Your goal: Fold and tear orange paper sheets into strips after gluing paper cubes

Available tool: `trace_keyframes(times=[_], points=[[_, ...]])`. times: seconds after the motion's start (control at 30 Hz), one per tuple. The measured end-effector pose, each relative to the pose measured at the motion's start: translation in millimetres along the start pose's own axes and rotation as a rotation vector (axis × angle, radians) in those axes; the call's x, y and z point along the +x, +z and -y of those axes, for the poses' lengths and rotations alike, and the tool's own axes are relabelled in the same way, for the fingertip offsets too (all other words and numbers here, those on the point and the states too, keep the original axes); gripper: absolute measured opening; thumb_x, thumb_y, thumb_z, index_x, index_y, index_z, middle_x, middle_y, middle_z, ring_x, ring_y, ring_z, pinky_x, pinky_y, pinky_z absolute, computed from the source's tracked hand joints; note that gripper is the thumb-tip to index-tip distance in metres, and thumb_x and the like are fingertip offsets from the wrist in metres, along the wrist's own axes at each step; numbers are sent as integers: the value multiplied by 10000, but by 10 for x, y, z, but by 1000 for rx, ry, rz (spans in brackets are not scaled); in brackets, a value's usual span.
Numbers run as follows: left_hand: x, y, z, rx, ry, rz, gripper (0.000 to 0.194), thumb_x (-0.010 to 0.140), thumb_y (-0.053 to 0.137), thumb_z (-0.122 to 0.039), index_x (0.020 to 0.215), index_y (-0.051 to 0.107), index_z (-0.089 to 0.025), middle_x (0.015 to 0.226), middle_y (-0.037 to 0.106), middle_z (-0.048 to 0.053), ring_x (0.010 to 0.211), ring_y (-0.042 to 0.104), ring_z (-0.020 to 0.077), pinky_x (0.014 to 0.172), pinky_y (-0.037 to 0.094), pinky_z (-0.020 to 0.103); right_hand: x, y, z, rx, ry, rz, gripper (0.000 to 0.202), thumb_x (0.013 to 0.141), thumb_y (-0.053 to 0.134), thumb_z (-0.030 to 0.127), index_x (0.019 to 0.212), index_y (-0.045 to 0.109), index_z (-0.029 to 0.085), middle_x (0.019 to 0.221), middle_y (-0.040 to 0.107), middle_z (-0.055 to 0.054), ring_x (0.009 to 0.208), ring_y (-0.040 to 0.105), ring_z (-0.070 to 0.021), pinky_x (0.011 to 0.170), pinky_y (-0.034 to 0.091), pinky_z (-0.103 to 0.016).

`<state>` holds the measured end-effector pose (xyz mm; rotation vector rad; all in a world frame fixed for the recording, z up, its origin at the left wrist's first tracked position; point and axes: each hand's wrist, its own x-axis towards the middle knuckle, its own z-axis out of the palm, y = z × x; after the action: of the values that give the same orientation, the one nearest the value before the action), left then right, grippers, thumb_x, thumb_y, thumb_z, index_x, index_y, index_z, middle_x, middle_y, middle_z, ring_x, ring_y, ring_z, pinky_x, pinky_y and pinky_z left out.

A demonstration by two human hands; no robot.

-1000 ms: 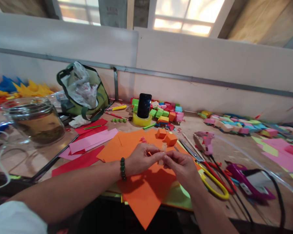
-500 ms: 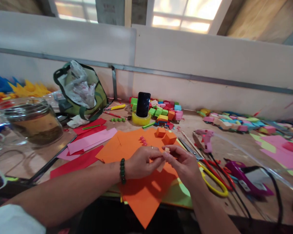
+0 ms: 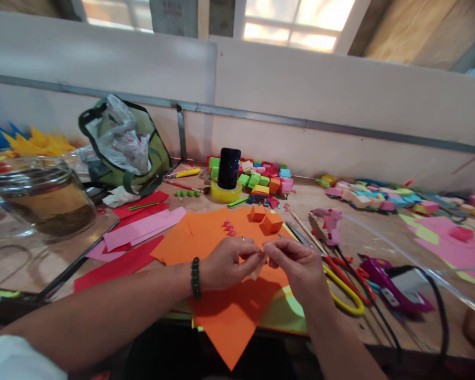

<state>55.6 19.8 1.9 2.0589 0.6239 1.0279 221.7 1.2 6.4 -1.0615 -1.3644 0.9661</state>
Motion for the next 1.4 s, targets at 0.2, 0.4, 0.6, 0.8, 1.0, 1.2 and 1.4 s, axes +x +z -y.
trace_keyframes(times=[0.2, 0.4, 0.6, 0.8, 1.0, 1.2, 1.4], points=[[-1, 14, -6, -164, -111, 52, 245, 862, 534, -237, 643, 567, -134, 625, 582, -3, 603, 515, 91, 619, 416, 208, 16, -8, -40, 38, -3, -38, 96, 693, 772, 293, 675, 748, 202, 557, 653, 15, 505, 552, -74, 495, 471, -165], [1, 57, 67, -427, -385, 78, 262, 819, 617, -349, 788, 672, -95, 702, 672, 48, 620, 596, 108, 623, 471, 216, 30, -54, -109, 112, -21, -91, 67, 724, 764, 288, 751, 756, 227, 557, 647, 27, 518, 554, -70, 515, 462, -160], [-4, 56, 60, -435, -396, 47, 297, 799, 655, -376, 821, 715, -86, 747, 726, 91, 643, 653, 124, 633, 504, 210, 7, -84, -145, 136, -39, -167, 98, 711, 773, 275, 780, 754, 207, 597, 649, 9, 542, 565, -96, 526, 469, -201], [-6, 83, 90, -547, -402, 17, 328, 771, 687, -421, 830, 713, -99, 710, 729, 81, 609, 662, 126, 629, 534, 231, -20, -74, -108, 161, -45, -227, 92, 678, 785, 254, 754, 756, 212, 654, 678, -7, 532, 564, -100, 533, 469, -227], [-6, 75, 76, -617, -402, 50, 386, 775, 678, -466, 891, 707, -99, 772, 738, 95, 663, 687, 135, 662, 542, 234, 1, -74, -96, 126, -59, -252, 105, 692, 780, 269, 769, 756, 202, 572, 639, 6, 523, 553, -98, 513, 445, -213], [10, 73, 68, -592, -355, 58, 413, 801, 635, -501, 872, 694, -98, 732, 727, 88, 662, 681, 149, 667, 542, 259, 18, -88, -71, 143, -86, -305, 107, 681, 777, 273, 746, 748, 193, 528, 617, 17, 488, 534, -93, 482, 433, -209], [22, 27, 113, -470, -245, 46, 378, 836, 607, -469, 882, 706, -107, 846, 728, 90, 790, 664, 154, 725, 498, 241, -8, 20, -50, -12, -73, -100, 117, 711, 756, 303, 718, 733, 188, 612, 665, -6, 525, 593, -132, 514, 501, -255]])
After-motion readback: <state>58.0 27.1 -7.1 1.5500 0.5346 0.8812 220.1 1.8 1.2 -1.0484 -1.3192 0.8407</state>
